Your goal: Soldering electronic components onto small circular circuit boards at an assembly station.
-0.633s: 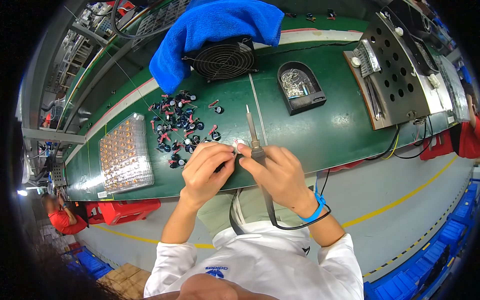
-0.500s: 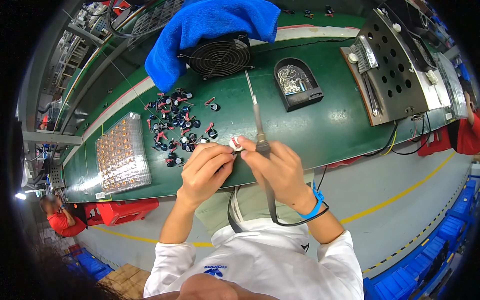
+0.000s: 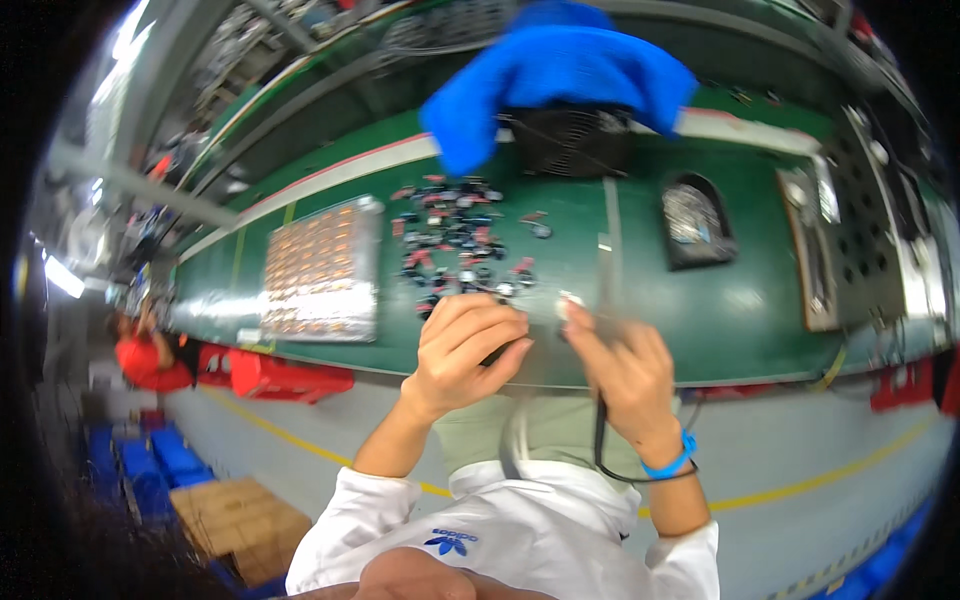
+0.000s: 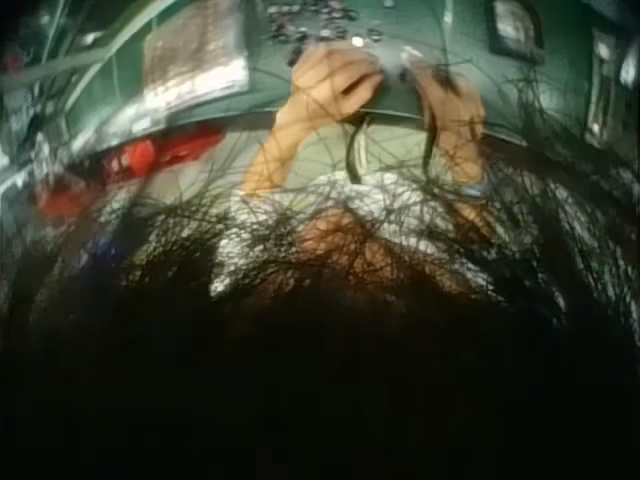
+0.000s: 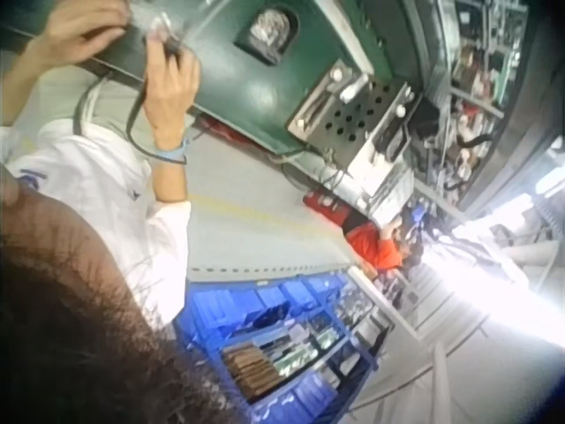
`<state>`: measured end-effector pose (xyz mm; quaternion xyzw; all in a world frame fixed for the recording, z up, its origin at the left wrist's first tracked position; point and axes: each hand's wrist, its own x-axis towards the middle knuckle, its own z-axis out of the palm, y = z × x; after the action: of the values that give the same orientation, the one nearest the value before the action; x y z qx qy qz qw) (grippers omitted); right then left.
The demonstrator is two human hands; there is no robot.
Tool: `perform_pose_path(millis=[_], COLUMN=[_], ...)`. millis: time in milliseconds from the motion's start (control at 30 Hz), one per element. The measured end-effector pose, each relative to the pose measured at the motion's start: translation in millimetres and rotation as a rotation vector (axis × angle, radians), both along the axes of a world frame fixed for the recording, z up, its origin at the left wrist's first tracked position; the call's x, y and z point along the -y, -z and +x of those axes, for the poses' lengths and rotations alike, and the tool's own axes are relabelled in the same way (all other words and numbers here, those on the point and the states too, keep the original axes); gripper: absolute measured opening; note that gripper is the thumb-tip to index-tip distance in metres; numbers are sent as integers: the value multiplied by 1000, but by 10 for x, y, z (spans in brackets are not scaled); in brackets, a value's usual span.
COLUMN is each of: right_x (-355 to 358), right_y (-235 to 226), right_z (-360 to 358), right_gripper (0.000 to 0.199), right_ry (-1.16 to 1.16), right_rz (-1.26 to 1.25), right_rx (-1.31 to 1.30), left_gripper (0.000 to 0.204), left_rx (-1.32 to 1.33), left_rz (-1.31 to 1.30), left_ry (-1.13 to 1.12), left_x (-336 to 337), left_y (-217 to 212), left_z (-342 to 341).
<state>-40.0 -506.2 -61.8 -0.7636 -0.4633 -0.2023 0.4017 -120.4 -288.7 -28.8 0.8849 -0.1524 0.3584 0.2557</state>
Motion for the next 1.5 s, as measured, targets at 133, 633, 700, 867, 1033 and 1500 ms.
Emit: perform_pose_path(millis=[133, 633, 700, 867, 1033, 1500], right_x=[115, 126, 141, 136, 132, 82], right_y=[-13, 286, 311, 294, 308, 164], right_z=[-33, -5, -12, -21, -21, -29], right_gripper=[35, 36, 36, 35, 34, 33], right_ry=[1, -21, 15, 26, 24, 7], right_rz=[20, 178, 164, 138, 135, 129], right_rx=[-131, -233, -279, -239, -270, -151], left_gripper=[25, 24, 25, 46, 80, 77], left_rx=[-82, -351, -287, -319, -663, -622], left_rz=[-32, 6, 12, 12, 40, -1], left_ry=[-266, -876, -843, -838, -837, -828], left_x=[-641, -2283, -2233, -2170, -2443, -2743], left_y=[-242, -463, -416, -229, -120, -109], left_z=[-405, -1799, -1775, -1773, -1563, -983])
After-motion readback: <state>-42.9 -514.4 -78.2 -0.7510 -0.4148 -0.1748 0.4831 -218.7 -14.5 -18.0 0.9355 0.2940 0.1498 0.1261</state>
